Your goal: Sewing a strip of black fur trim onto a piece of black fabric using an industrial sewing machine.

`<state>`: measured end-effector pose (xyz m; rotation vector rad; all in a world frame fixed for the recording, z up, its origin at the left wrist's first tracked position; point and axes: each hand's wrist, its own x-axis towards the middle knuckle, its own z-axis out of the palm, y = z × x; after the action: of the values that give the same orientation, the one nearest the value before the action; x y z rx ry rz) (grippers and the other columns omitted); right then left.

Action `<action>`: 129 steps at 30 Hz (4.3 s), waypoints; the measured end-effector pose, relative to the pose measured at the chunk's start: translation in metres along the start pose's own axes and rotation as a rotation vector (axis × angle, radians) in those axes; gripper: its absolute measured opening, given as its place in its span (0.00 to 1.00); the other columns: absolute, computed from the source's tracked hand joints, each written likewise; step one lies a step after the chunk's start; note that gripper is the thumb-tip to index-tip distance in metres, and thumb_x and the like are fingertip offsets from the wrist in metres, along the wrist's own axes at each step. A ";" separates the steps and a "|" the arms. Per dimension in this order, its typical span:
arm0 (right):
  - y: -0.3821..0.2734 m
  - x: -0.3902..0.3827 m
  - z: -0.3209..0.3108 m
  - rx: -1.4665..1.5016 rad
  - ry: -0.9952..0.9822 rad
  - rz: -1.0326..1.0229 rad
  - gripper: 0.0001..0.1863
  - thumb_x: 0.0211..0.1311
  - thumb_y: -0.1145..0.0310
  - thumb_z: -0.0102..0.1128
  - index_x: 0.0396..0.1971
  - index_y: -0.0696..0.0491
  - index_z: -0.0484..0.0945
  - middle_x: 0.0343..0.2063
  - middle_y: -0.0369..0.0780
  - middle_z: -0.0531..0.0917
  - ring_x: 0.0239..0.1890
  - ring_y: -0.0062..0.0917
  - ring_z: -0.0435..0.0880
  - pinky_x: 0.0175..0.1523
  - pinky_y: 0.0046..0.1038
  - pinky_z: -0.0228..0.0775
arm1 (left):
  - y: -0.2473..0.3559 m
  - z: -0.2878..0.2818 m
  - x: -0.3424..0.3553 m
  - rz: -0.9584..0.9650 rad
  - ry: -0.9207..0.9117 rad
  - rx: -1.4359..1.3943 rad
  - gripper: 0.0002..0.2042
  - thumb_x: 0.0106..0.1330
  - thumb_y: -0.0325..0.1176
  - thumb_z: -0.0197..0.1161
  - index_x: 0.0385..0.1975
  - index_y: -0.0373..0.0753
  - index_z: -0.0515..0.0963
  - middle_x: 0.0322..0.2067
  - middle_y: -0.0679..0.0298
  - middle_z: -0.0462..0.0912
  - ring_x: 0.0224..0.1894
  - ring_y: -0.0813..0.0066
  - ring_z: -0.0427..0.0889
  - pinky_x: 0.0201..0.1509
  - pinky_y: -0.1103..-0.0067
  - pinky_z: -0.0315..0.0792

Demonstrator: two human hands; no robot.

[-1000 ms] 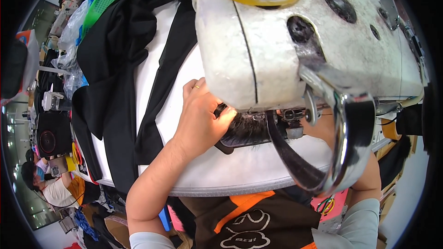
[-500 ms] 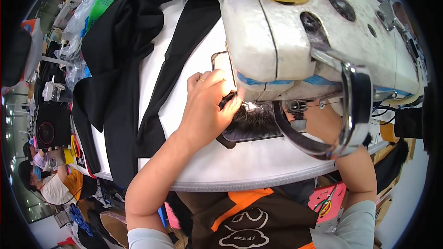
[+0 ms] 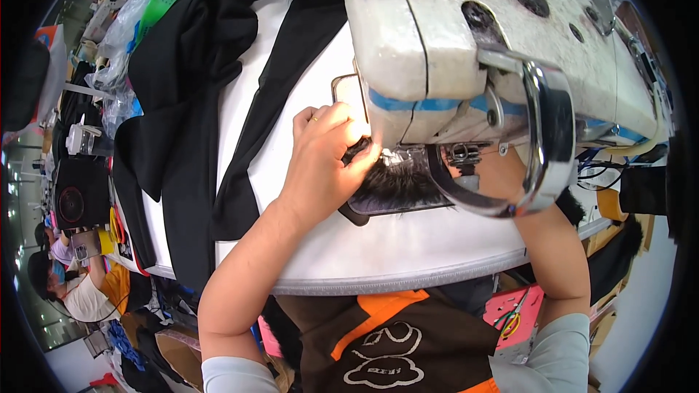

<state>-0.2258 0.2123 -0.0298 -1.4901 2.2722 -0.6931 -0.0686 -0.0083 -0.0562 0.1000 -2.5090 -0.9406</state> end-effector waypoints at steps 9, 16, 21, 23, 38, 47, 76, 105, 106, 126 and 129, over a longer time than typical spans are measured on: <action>-0.008 -0.016 0.001 -0.191 -0.001 -0.442 0.17 0.58 0.68 0.70 0.48 0.40 0.84 0.44 0.29 0.85 0.46 0.30 0.84 0.48 0.34 0.73 | 0.032 -0.024 -0.025 0.037 -0.268 -0.028 0.13 0.54 0.32 0.76 0.39 0.46 0.83 0.40 0.69 0.81 0.47 0.65 0.77 0.63 0.66 0.59; -0.015 -0.015 0.005 -0.103 0.017 -0.425 0.16 0.56 0.71 0.72 0.46 0.43 0.85 0.40 0.30 0.85 0.42 0.30 0.83 0.48 0.33 0.73 | 0.022 -0.013 -0.033 0.066 -0.206 -0.093 0.13 0.58 0.31 0.74 0.41 0.46 0.81 0.40 0.68 0.80 0.48 0.65 0.77 0.61 0.64 0.61; -0.025 -0.014 -0.003 0.151 -0.023 -0.359 0.20 0.51 0.74 0.76 0.47 0.51 0.84 0.42 0.40 0.85 0.44 0.34 0.85 0.51 0.33 0.75 | 0.021 -0.002 -0.036 0.308 -0.037 -0.009 0.17 0.54 0.30 0.75 0.44 0.44 0.80 0.40 0.66 0.81 0.45 0.63 0.80 0.54 0.68 0.70; -0.051 -0.014 -0.002 0.233 0.026 -0.364 0.17 0.52 0.73 0.75 0.44 0.54 0.85 0.38 0.42 0.87 0.39 0.33 0.87 0.47 0.31 0.76 | 0.029 0.000 -0.044 0.339 0.006 0.031 0.16 0.55 0.30 0.73 0.44 0.42 0.80 0.40 0.67 0.82 0.45 0.64 0.80 0.55 0.67 0.72; -0.123 -0.048 0.008 0.541 -0.348 -0.021 0.09 0.61 0.76 0.66 0.40 0.60 0.80 0.26 0.39 0.86 0.27 0.20 0.85 0.35 0.23 0.74 | 0.049 -0.133 -0.142 -0.064 -0.008 0.267 0.16 0.59 0.29 0.72 0.48 0.39 0.81 0.47 0.59 0.82 0.50 0.55 0.81 0.56 0.67 0.72; -0.153 -0.035 0.028 0.531 -0.358 -0.025 0.13 0.59 0.75 0.70 0.43 0.59 0.79 0.29 0.40 0.86 0.30 0.20 0.84 0.40 0.23 0.75 | 0.007 -0.155 -0.157 -0.179 0.095 0.500 0.07 0.61 0.29 0.70 0.39 0.41 0.85 0.47 0.65 0.82 0.52 0.62 0.79 0.58 0.67 0.70; -0.185 -0.001 -0.018 0.671 -0.037 0.219 0.08 0.64 0.76 0.65 0.42 0.60 0.81 0.26 0.35 0.84 0.19 0.12 0.76 0.21 0.16 0.65 | 0.036 -0.152 -0.059 -0.287 -0.126 -0.348 0.09 0.66 0.30 0.68 0.42 0.32 0.84 0.33 0.58 0.89 0.38 0.72 0.89 0.44 0.76 0.80; -0.175 0.022 0.053 -0.467 0.253 -0.740 0.07 0.46 0.73 0.60 0.28 0.57 0.79 0.35 0.40 0.75 0.35 0.31 0.76 0.36 0.31 0.72 | -0.007 -0.153 -0.058 -0.401 -0.108 -0.646 0.18 0.60 0.14 0.65 0.52 0.29 0.81 0.45 0.59 0.87 0.40 0.78 0.85 0.45 0.80 0.80; -0.175 0.020 0.052 -0.465 0.255 -0.725 0.07 0.46 0.73 0.60 0.28 0.57 0.79 0.35 0.40 0.75 0.35 0.31 0.76 0.36 0.31 0.72 | -0.007 -0.153 -0.059 -0.362 0.067 -0.374 0.18 0.62 0.15 0.63 0.53 0.30 0.80 0.45 0.57 0.86 0.39 0.74 0.85 0.44 0.78 0.79; -0.120 0.009 0.046 -0.165 0.031 -0.451 0.16 0.46 0.80 0.66 0.37 0.50 0.82 0.38 0.33 0.82 0.39 0.32 0.85 0.39 0.34 0.79 | 0.033 -0.104 -0.093 -0.003 -0.291 -0.013 0.06 0.66 0.31 0.68 0.39 0.41 0.82 0.34 0.63 0.83 0.44 0.60 0.81 0.71 0.56 0.63; -0.114 0.011 0.042 -0.090 0.001 -0.446 0.17 0.46 0.80 0.68 0.39 0.50 0.82 0.39 0.34 0.82 0.40 0.32 0.85 0.40 0.34 0.79 | 0.035 -0.106 -0.087 -0.023 -0.328 -0.032 0.05 0.66 0.32 0.69 0.38 0.41 0.82 0.32 0.63 0.82 0.41 0.61 0.80 0.70 0.58 0.64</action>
<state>-0.1225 0.1551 0.0001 -2.0702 2.0071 -0.7127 0.0594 -0.0268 0.0022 -0.0396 -2.7939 -1.0811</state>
